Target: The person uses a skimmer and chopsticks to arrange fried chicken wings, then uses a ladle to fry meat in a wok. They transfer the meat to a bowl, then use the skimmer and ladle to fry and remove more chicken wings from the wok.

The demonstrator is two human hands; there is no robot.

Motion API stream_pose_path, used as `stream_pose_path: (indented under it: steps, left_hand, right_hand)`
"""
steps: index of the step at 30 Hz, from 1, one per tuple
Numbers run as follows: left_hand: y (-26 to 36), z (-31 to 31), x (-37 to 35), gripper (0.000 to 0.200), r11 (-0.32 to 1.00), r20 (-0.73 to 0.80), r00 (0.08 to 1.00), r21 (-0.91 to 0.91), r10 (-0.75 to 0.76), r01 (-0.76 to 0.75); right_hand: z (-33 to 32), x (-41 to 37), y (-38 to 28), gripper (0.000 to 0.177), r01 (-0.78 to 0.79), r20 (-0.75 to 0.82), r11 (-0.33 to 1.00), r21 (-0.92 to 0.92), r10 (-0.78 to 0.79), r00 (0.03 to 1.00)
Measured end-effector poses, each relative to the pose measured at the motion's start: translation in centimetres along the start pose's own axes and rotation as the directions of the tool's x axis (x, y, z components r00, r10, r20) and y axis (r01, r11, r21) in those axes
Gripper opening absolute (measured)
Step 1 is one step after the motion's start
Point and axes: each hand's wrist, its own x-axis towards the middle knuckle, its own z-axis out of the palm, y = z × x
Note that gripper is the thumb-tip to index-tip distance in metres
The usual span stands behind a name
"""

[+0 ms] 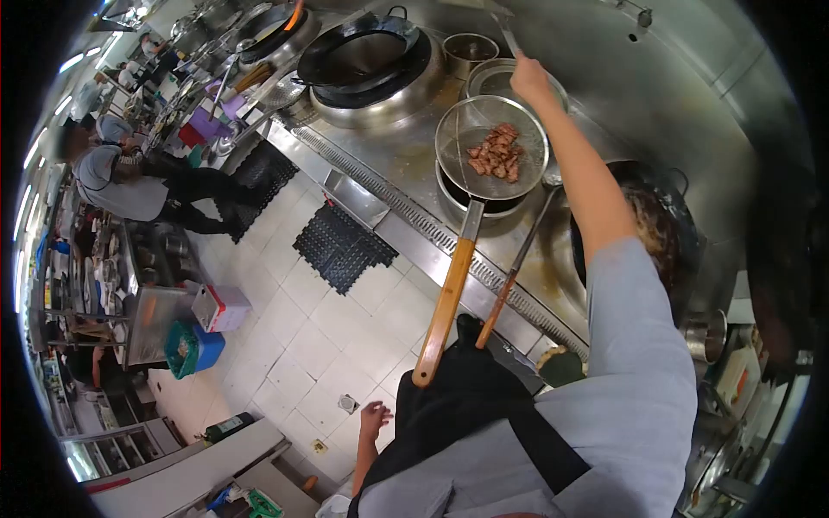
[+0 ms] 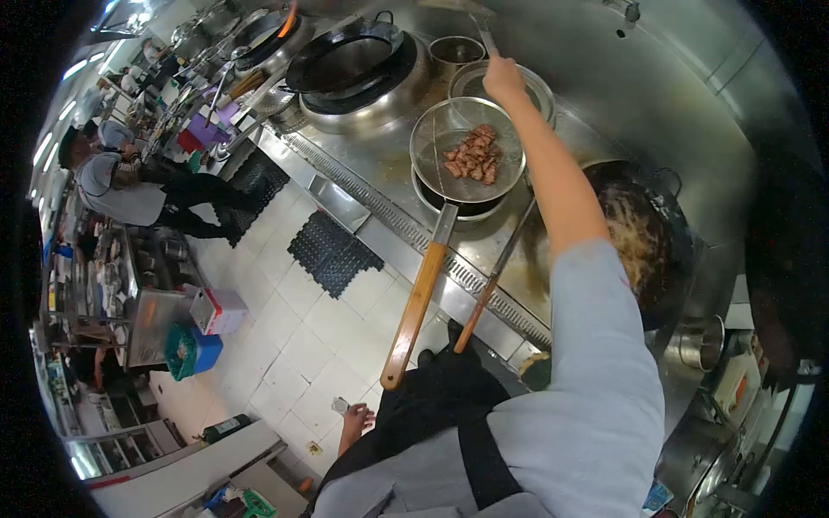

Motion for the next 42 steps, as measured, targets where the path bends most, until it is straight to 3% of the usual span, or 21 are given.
stream_pose_path:
  steps: [5, 7, 9, 14, 15, 17, 19, 20, 21, 23, 25, 26, 28, 30, 33, 34, 35, 36, 37, 41, 42]
  left_hand:
    - [-11.9, -7.8, -0.6, 0.029, 0.963, -0.154, 0.984, -0.268, -0.086, 0.042]
    - [-11.6, -8.9, -0.1, 0.027, 0.986, -0.149, 0.989, 0.166, 0.024, 0.001]
    - [-11.2, -9.1, 1.1, 0.026, 0.841, -0.051, 0.992, 0.537, 0.119, -0.073]
    - [-7.3, -10.5, 7.5, 0.022, 0.528, 0.255, 0.946, 0.785, 0.201, -0.324]
    - [-6.1, -10.7, 8.8, 0.021, 0.452, 0.316, 0.923, 0.805, 0.22, -0.384]
    - [-2.9, -10.9, 11.4, 0.019, 0.186, 0.483, 0.838, 0.826, 0.255, -0.532]
    - [1.4, -12.1, 13.9, 0.018, -0.252, 0.721, 0.649, 0.693, 0.244, -0.675]
    - [4.2, -12.2, 15.1, 0.017, -0.332, 0.802, 0.548, 0.597, 0.237, -0.73]
    - [6.8, -12.9, 15.0, 0.01, 0.275, 0.758, 0.545, 0.472, 0.358, -0.837]
    - [10.8, -13.3, 19.1, 0.006, 0.841, 0.362, 0.922, 0.449, 0.137, -0.302]
    - [15.7, -12.3, 21.4, 0.01, 0.918, 0.156, 0.983, 0.37, 0.092, -0.145]
    - [17.9, -12.1, 21.9, 0.013, 0.875, 0.337, 0.91, 0.331, 0.241, -0.354]
    - [22.0, -8.3, 19.6, 0.018, 0.97, 0.227, 0.961, 0.143, 0.16, -0.196]
    - [25.6, -4.8, 14.7, 0.021, 0.968, 0.369, 0.908, 0.071, 0.198, -0.24]
    - [27.9, 1.9, 6.4, 0.032, 0.975, 0.669, 0.713, -0.088, 0.21, -0.205]
    - [28.7, 4.3, 3.9, 0.037, 0.977, 0.749, 0.63, -0.12, 0.206, -0.176]
    - [29.4, 6.5, 2.1, 0.044, 0.969, 0.829, 0.511, -0.144, 0.229, -0.201]
    - [30.1, 8.5, 1.2, 0.048, 0.972, 0.833, 0.502, -0.184, 0.234, -0.148]
    - [30.9, 11.0, -0.7, 0.051, 0.961, 0.837, 0.473, -0.24, 0.276, -0.136]
    - [34.3, 16.9, -8.3, 0.046, 0.967, 0.908, 0.334, -0.24, 0.254, -0.082]
    - [34.3, 17.7, -8.4, 0.043, 0.971, 0.887, 0.395, -0.221, 0.239, -0.09]
  right_hand:
    - [4.8, 1.9, 0.6, 0.027, 0.02, 0.319, 0.996, -0.083, 0.008, 0.948]
    - [3.9, 0.7, 1.5, 0.022, 0.024, 0.168, 0.999, -0.031, -0.019, 0.986]
    - [-2.5, -4.4, 1.2, 0.025, -0.081, 0.17, 0.997, -0.014, 0.082, 0.982]
    - [-14.4, -25.3, 5.2, 0.04, -0.201, -0.176, 0.954, 0.225, 0.242, 0.954]
    - [-18.3, -30.2, 3.3, 0.04, -0.328, -0.107, 0.892, 0.312, 0.376, 0.92]
    - [-22.3, -39.3, 3.7, 0.039, -0.344, -0.232, 0.931, 0.118, 0.363, 0.902]
    - [-24.9, -46.8, 3.6, 0.039, -0.41, -0.265, 0.909, -0.072, 0.379, 0.887]
    - [-25.2, -49.2, 3.9, 0.04, -0.468, -0.249, 0.875, -0.122, 0.429, 0.868]
    - [-25.2, -52.0, 4.6, 0.042, -0.526, -0.238, 0.833, -0.172, 0.483, 0.843]
    - [-24.5, -56.8, 6.3, 0.042, -0.546, -0.286, 0.813, -0.201, 0.484, 0.827]
    - [-23.2, -59.2, 8.9, 0.041, -0.517, -0.33, 0.826, -0.227, 0.434, 0.838]
    - [-23.3, -59.6, 9.3, 0.041, -0.583, -0.289, 0.794, -0.17, 0.526, 0.8]
    - [-25.5, -61.7, 9.8, 0.028, -0.609, -0.332, 0.793, -0.031, 0.566, 0.754]
    - [-27.9, -65.3, 10.9, 0.023, -0.721, -0.312, 0.684, -0.109, 0.665, 0.678]
    - [-29.6, -77.6, 14.7, 0.028, -0.862, -0.224, 0.358, -0.36, 0.863, 0.452]
    - [-29.4, -82.0, 16.5, 0.038, -0.776, 0.026, 0.27, -0.57, 0.95, 0.311]
    - [-29.5, -84.2, 15.3, 0.049, -0.823, 0.046, 0.22, -0.524, 0.972, 0.231]
    - [-27.5, -89.5, 17.0, 0.049, -0.802, 0.014, 0.393, -0.449, 0.901, 0.434]
    - [-25.9, -92.7, 18.9, 0.045, -0.856, -0.057, 0.465, -0.226, 0.871, 0.489]
    - [-26.6, -88.8, 14.6, 0.026, -0.885, -0.206, 0.466, 0.006, 0.867, 0.455]
    - [-26.6, -87.8, 14.0, 0.026, -0.901, -0.248, 0.433, -0.007, 0.873, 0.421]
